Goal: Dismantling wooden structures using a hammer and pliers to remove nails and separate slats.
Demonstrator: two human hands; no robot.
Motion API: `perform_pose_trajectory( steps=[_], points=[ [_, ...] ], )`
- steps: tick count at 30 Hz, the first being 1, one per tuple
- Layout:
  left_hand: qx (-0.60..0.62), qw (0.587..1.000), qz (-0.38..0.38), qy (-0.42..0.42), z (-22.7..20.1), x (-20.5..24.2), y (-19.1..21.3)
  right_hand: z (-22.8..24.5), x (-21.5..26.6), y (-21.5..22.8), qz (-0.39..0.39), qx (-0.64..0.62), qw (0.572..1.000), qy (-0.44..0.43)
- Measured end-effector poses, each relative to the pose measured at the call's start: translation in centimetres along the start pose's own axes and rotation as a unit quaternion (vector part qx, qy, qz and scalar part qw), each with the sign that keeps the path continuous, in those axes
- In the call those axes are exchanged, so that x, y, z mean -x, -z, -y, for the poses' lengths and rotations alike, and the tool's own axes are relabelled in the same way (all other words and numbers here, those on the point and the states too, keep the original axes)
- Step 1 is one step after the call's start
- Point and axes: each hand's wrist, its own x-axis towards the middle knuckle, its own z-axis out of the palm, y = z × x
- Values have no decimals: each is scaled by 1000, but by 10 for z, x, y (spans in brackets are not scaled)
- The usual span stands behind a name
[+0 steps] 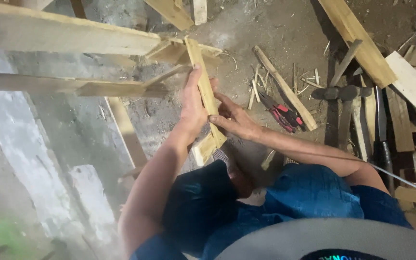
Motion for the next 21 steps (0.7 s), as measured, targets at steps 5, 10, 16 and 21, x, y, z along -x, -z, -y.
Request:
perform_pose_trajectory(
  steps=[5,10,16,21],
  points=[
    [0,999,18,-32,3,-3,-1,36,1,-15,5,47,998,-44],
    [-36,998,35,-46,-11,12,-9,75,5,-21,8,75,995,-68],
    [-182,972,75,-128,-39,51,11,66,4,-16,15,90,995,-32],
    [-440,882,86,-145,-75,103,49,81,16,-20,-2,86,996,-17]
  ],
)
